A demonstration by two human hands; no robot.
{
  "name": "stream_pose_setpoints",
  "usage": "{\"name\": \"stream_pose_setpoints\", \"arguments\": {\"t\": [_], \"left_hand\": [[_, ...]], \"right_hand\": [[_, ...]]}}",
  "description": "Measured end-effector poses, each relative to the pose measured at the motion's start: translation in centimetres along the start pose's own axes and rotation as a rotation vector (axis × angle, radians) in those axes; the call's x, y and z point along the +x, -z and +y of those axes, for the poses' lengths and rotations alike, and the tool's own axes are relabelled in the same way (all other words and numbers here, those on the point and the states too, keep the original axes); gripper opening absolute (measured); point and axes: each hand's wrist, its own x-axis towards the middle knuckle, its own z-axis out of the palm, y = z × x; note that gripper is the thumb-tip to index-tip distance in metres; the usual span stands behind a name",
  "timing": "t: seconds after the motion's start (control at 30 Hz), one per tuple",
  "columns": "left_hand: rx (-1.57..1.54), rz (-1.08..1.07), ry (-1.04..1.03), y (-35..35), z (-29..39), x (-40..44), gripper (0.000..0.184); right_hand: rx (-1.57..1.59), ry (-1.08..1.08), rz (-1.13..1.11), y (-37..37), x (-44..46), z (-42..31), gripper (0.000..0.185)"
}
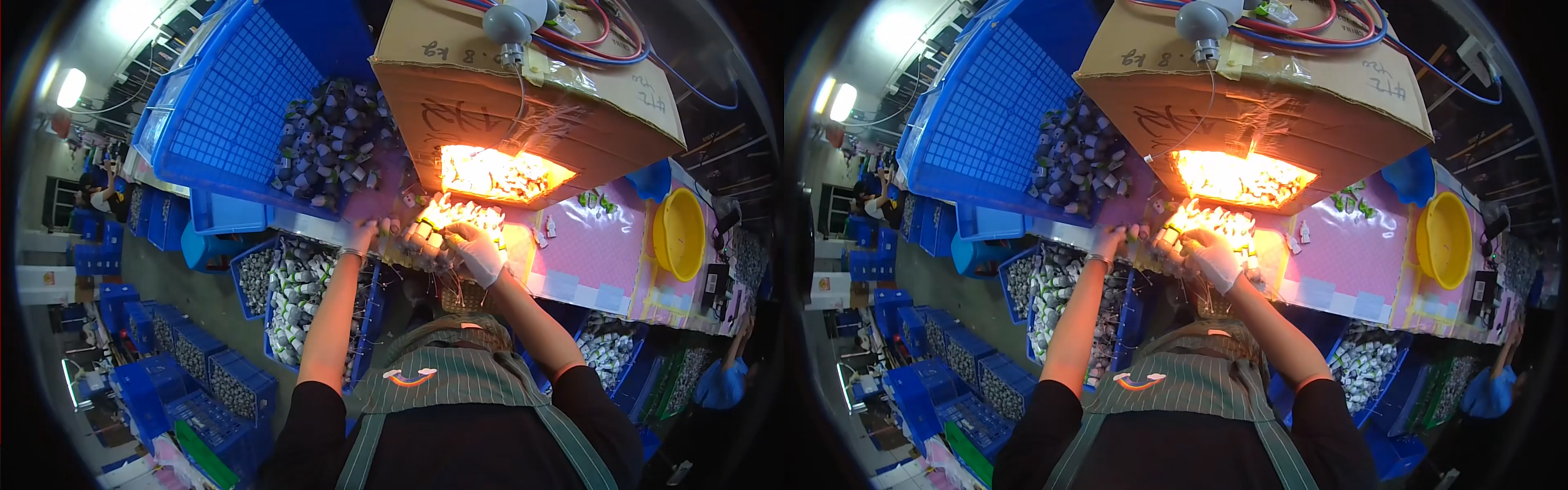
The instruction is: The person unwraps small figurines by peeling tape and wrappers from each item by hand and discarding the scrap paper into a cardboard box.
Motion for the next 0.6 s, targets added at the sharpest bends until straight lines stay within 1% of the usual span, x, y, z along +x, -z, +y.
{"name": "stream_pose_setpoints", "arguments": {"t": [0.07, 0.13, 0.2, 0.23, 0.27, 0.33, 0.37, 0.4, 0.43, 0.47, 0.53, 0.6], "left_hand": [[-0.039, -0.02, 0.034, 0.2, -1.2, 0.3, 0.027], [-0.082, -0.045, 0.081, 0.5, -1.8, 0.1, 0.026], [-0.621, -0.337, 0.093, 1.2, 0.2, -2.0, 0.025], [-0.693, -0.37, 0.108, 1.0, 2.3, -3.7, 0.024], [-0.695, -0.366, 0.106, 0.9, 3.4, -4.6, 0.024], [-0.743, -0.234, 0.115, 0.7, 4.8, -5.4, 0.021], [-0.74, -0.234, 0.114, 1.0, 3.9, -4.3, 0.021], [-0.359, -0.161, 0.074, 1.4, 2.5, -3.0, 0.019], [0.018, -0.084, 0.032, 1.5, 2.3, -2.9, 0.018], [0.014, -0.077, 0.023, 1.5, 2.3, -2.8, 0.018], [-0.159, -0.115, 0.063, 1.4, 2.2, -3.1, 0.017], [-0.203, -0.122, 0.06, 1.8, 2.0, -3.7, 0.017]], "right_hand": [[0.027, -0.002, -0.032, -0.2, -0.1, 0.3, 0.022], [0.015, -0.026, -0.006, 0.1, -0.3, 0.4, 0.022], [-0.001, -0.056, 0.011, 0.7, -0.5, 1.0, 0.022], [0.036, -0.084, -0.011, 1.2, -0.4, 1.5, 0.022], [0.075, -0.108, -0.033, 1.4, -0.2, 1.7, 0.022], [0.039, -0.109, -0.018, 0.7, -0.7, 0.4, 0.022], [0.005, -0.112, -0.002, 0.2, -0.9, 0.1, 0.022], [0.006, -0.114, -0.004, -0.2, -0.9, 0.4, 0.022], [0.002, -0.072, -0.022, -0.7, -0.7, 0.7, 0.022], [-0.003, -0.02, -0.042, -1.0, -0.2, 0.6, 0.022], [-0.017, -0.019, -0.033, -1.7, 0.3, 0.6, 0.021], [0.0, -0.094, -0.049, -1.8, 0.5, 0.9, 0.02]]}}
